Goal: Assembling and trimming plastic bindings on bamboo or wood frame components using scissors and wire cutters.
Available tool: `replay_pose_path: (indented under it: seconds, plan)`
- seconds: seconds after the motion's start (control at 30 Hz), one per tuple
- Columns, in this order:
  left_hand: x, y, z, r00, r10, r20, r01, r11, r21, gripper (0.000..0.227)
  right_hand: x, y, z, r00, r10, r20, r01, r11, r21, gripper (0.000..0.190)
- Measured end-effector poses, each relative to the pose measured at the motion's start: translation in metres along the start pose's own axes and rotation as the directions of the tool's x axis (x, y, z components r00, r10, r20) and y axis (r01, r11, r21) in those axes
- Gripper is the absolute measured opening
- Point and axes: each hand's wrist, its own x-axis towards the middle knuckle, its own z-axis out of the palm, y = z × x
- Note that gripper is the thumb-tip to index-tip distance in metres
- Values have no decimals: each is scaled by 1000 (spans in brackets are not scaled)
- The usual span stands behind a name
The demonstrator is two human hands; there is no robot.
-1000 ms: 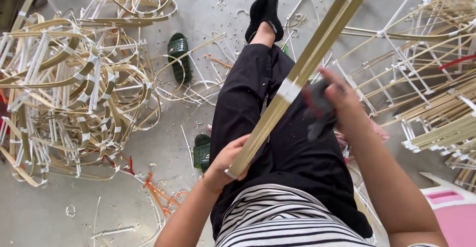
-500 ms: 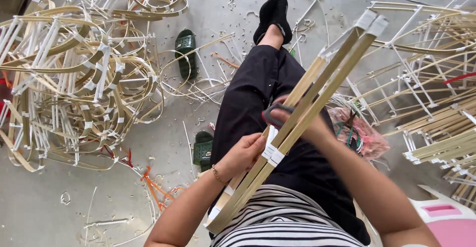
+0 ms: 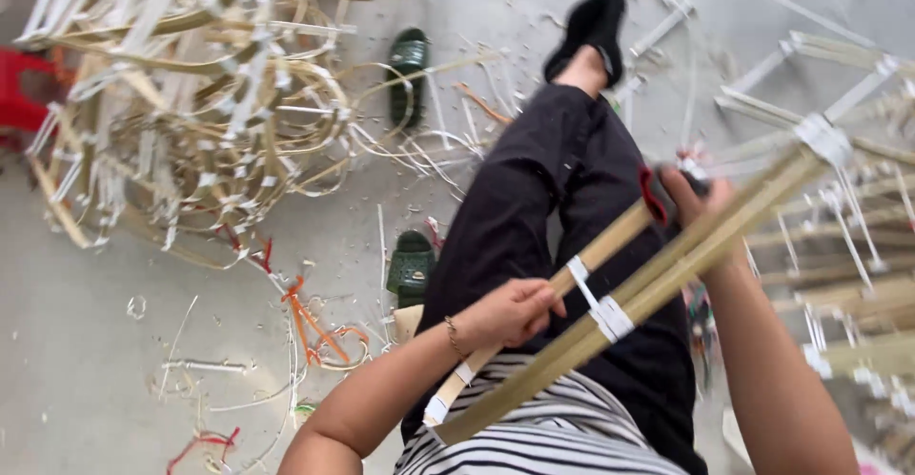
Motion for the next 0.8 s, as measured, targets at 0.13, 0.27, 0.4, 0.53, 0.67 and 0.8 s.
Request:
replay_pose_path:
  seconds: [0.13,0.27,0.4,0.53,0.67,0.8]
  plan:
    - [-4,10,-47,982,136,-132,-145,988,-61,18,-10,42,-33,981,152,119,-111,949,-295,37]
    - [-28,53,-231,481,141,-866,-413,907,-82,11,6,136,-115,958,287,7,-259,874,-411,46]
    - [-157,159,-315,248,480,-842,-608,753,251,36,-5,243,-154,912,408,-33,-388,835,-391,63]
    - [-139,173,-306,-91,890,-447,202,456,867,70,-29,307,-133,969,235,75,-75,572,-817,83]
    - [-3,128,-202,362,881,-304,217,238,947,68,-42,319,-94,906,281,316,-39,799,-600,50]
    - [100,95,-98,638,766,-84,101,25,995,71,-31,236,-89,948,270,171,-64,685,-725,58]
